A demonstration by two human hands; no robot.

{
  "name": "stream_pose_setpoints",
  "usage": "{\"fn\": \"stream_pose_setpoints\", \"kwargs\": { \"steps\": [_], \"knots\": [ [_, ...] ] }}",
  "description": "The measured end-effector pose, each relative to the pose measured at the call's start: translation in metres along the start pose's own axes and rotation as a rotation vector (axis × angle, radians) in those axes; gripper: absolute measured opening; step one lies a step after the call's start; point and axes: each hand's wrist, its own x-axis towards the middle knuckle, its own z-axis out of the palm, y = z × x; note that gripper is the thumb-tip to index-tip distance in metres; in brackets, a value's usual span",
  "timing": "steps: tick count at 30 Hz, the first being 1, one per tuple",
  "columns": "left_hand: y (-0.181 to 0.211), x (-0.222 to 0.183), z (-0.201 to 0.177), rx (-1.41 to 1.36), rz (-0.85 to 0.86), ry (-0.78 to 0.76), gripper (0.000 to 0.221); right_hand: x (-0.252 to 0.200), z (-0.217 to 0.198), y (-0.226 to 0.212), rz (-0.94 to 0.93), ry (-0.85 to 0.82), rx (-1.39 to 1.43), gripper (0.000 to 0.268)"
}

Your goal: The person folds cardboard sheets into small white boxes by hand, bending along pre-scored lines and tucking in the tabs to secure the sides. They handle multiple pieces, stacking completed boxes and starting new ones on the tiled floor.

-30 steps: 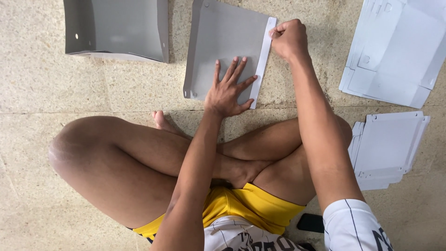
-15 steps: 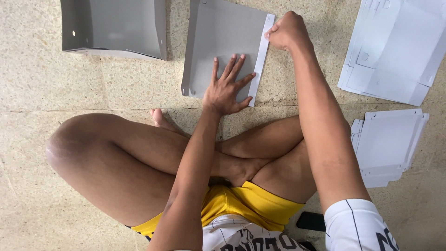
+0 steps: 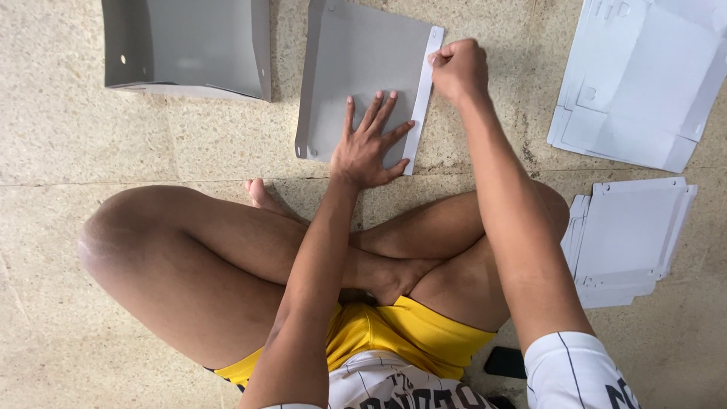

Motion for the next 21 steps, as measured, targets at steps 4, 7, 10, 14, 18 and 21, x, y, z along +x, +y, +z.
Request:
{"fn": "stream_pose_setpoints", "kwargs": {
  "steps": [4,7,10,14,18,21],
  "knots": [
    [0.001,0.0,0.001,-0.006,0.001,0.026,0.068,-0.022,0.036,0.026,-0.214,0.247,-0.114,0.009],
    [-0.001,0.0,0.002,-0.032,-0.001,0.05,0.067,-0.051,0.055,0.029,-0.693,0.677,-0.127,0.013],
    [0.001,-0.004,0.004,-0.002,0.01,0.027,0.068,-0.056,0.05,0.026,-0.667,0.628,-0.161,0.01],
    [-0.002,0.002,0.001,-0.021,0.01,0.061,0.066,-0.055,0.041,0.014,-0.738,0.627,-0.128,0.013],
    [-0.001,0.002,0.0,-0.005,0.011,0.057,0.067,-0.05,0.047,0.024,-0.623,0.563,-0.139,0.049],
    [0.0,-0.001,0.003,0.012,0.006,0.046,0.07,-0.019,0.072,0.067,-0.722,0.566,-0.319,0.063]
  ]
}}
